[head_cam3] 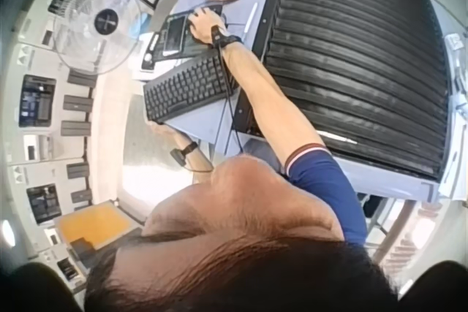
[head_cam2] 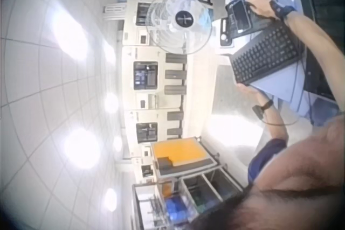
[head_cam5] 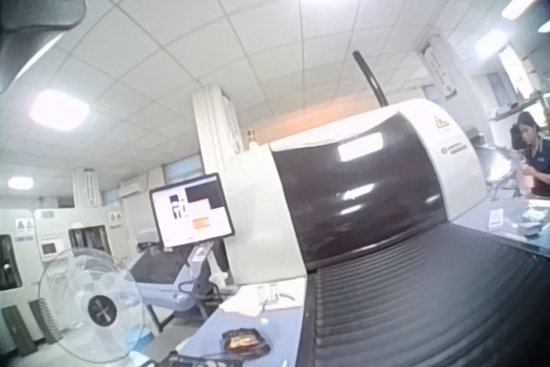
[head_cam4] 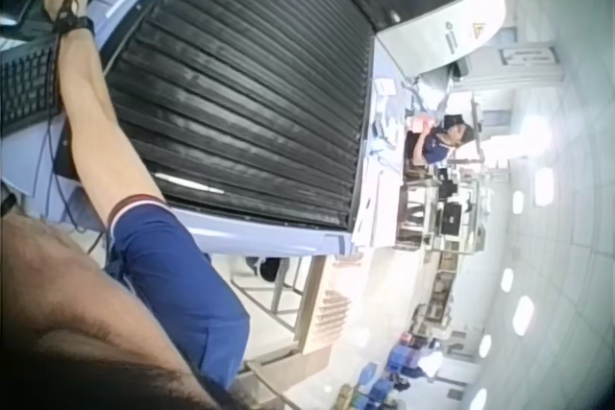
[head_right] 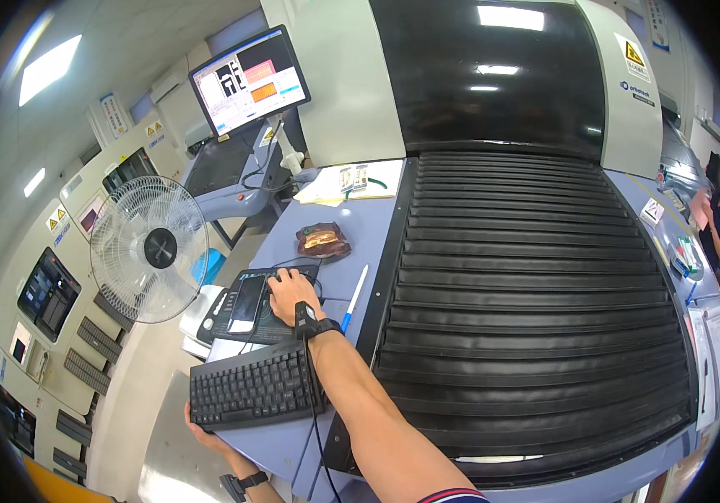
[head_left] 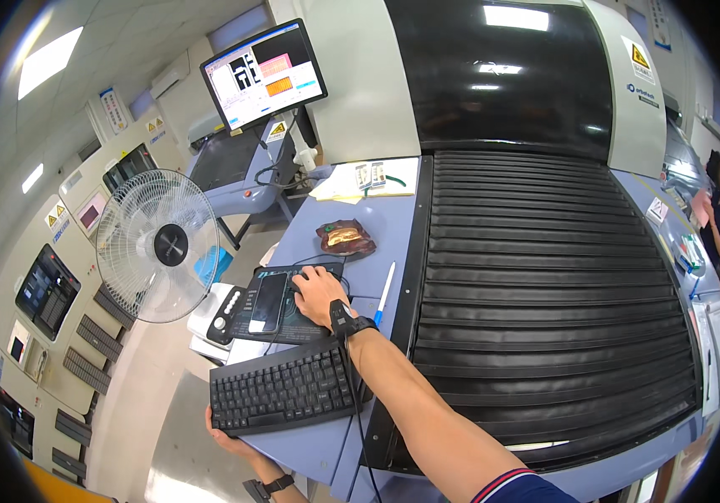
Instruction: Inspecting and handling printed circuit board panels using an automated inspection machine and manual review.
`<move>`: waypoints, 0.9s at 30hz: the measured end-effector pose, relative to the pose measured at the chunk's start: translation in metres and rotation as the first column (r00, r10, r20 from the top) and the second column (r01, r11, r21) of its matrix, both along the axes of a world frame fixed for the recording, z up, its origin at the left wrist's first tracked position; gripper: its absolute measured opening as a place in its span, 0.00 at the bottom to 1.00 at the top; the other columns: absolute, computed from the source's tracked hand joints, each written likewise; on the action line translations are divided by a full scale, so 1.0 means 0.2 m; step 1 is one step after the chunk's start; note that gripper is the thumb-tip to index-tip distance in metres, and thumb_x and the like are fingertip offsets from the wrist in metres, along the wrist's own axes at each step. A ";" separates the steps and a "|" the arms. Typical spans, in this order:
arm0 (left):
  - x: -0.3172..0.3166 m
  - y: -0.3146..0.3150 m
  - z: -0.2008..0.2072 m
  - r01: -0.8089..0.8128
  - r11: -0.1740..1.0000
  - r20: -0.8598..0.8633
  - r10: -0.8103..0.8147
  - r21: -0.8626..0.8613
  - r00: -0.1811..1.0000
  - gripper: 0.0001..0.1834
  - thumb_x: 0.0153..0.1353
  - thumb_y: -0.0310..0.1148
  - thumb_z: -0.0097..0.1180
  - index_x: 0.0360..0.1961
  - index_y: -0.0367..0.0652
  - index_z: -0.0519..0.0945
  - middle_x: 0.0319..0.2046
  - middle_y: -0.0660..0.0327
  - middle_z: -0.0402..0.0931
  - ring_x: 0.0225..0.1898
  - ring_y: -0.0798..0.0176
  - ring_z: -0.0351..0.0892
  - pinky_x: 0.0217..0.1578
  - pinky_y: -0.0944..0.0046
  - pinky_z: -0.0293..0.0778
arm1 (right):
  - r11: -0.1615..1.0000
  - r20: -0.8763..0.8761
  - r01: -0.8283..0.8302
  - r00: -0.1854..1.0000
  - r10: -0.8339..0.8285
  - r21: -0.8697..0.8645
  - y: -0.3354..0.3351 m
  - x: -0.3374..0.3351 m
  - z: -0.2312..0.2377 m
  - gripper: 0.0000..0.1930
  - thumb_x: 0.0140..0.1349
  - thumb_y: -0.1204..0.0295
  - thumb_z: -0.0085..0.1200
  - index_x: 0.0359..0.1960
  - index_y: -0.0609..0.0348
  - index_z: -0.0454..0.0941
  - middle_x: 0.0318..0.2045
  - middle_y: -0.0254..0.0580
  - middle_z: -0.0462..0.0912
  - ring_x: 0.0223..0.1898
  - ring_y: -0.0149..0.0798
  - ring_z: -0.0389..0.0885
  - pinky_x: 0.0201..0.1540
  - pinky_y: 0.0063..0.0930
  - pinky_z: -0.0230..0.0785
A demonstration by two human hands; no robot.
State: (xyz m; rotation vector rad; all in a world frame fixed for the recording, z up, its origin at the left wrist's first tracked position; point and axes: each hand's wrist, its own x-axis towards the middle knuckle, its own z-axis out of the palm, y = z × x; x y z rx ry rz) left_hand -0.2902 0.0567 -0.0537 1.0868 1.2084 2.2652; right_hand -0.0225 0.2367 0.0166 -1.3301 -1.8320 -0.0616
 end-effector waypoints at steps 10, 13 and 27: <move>-0.05 0.02 -0.05 0.036 0.999 -0.072 -0.034 0.027 0.997 0.37 0.73 0.57 0.30 0.62 0.32 0.68 0.55 0.48 0.73 0.54 0.53 0.77 0.56 0.54 0.76 | 0.996 -0.031 0.011 0.999 -0.009 0.083 0.01 0.00 -0.01 0.13 0.57 0.70 0.59 0.44 0.58 0.80 0.45 0.48 0.78 0.51 0.51 0.75 0.55 0.44 0.72; -0.03 0.03 -0.03 0.031 0.999 -0.050 -0.030 0.034 0.998 0.41 0.70 0.63 0.34 0.62 0.31 0.68 0.53 0.46 0.73 0.52 0.52 0.79 0.54 0.54 0.78 | 0.999 -0.003 0.025 1.000 -0.025 0.019 0.01 0.01 -0.01 0.15 0.59 0.69 0.58 0.48 0.58 0.80 0.49 0.48 0.78 0.53 0.52 0.75 0.57 0.43 0.71; -0.03 0.02 -0.03 0.066 0.997 -0.030 -0.064 0.040 0.997 0.41 0.71 0.62 0.31 0.61 0.31 0.68 0.53 0.47 0.73 0.52 0.54 0.78 0.54 0.54 0.78 | 1.000 0.004 0.026 1.000 -0.026 -0.001 0.00 0.00 0.00 0.16 0.59 0.69 0.59 0.48 0.58 0.80 0.49 0.49 0.78 0.54 0.52 0.75 0.58 0.44 0.71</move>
